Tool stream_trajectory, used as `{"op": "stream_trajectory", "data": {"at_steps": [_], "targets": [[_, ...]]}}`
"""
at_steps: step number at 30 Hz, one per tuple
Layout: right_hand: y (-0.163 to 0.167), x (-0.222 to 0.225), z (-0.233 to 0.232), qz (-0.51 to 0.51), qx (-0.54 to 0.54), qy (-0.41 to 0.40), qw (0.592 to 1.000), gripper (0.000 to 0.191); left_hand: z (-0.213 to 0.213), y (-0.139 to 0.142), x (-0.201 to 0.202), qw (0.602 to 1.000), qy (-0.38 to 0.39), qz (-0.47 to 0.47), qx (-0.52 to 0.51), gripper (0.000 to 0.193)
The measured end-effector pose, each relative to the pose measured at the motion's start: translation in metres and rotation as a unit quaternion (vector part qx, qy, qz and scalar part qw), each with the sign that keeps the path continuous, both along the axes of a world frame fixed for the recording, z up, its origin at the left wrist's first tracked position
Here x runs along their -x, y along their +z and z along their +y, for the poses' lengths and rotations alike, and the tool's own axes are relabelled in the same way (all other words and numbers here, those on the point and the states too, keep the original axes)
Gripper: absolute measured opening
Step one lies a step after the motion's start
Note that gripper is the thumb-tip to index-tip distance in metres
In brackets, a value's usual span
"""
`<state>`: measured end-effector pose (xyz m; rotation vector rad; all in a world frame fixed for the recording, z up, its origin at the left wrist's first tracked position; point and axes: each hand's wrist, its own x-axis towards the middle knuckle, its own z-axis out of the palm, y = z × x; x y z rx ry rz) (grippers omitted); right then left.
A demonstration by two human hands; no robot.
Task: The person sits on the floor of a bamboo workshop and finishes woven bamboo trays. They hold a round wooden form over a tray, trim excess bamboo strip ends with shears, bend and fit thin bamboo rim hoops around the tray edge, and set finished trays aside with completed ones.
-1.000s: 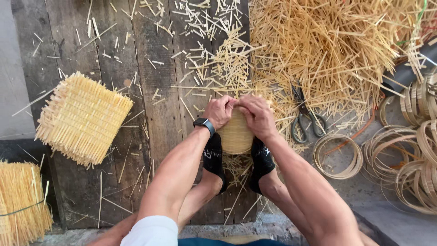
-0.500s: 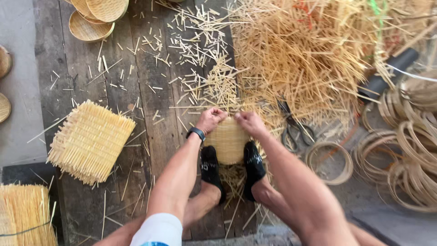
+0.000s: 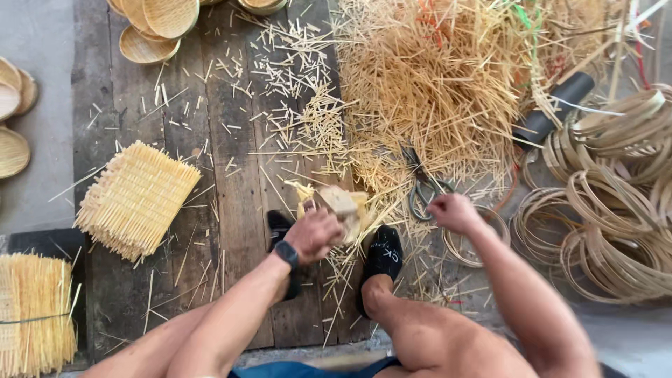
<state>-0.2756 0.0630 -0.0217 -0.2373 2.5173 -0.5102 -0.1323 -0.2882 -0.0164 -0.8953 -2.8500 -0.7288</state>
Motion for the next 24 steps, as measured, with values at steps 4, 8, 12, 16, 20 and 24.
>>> {"op": "stream_trajectory", "data": {"at_steps": [4,8,12,16,20,24], "targets": [[-0.062,0.000,-0.018,0.229,-0.030,0.026,0.973,0.045,-0.045,-0.022,-0.013,0.994,-0.098,0.009,0.048,0.027],[-0.079,0.018,-0.036,0.137,-0.069,-0.099,0.983,0.068,-0.093,-0.024,-0.006,0.998,0.001,-0.037,0.054,0.029],[-0.085,0.030,-0.036,-0.077,0.043,-0.169,0.982,0.053,-0.057,-0.027,0.001,0.949,0.310,-0.036,-0.041,0.077],[-0.077,0.005,-0.027,-0.386,0.368,-0.385,0.753,0.045,-0.004,-0.051,0.014,0.886,0.456,-0.040,-0.080,0.114],[-0.064,-0.038,-0.032,-0.282,0.301,-0.311,0.856,0.031,-0.002,-0.068,0.023,0.902,0.423,0.008,-0.080,0.101],[-0.049,-0.057,-0.047,-0.156,0.200,-0.264,0.931,0.032,-0.006,-0.077,0.032,0.938,0.328,0.033,-0.109,0.104]]}}
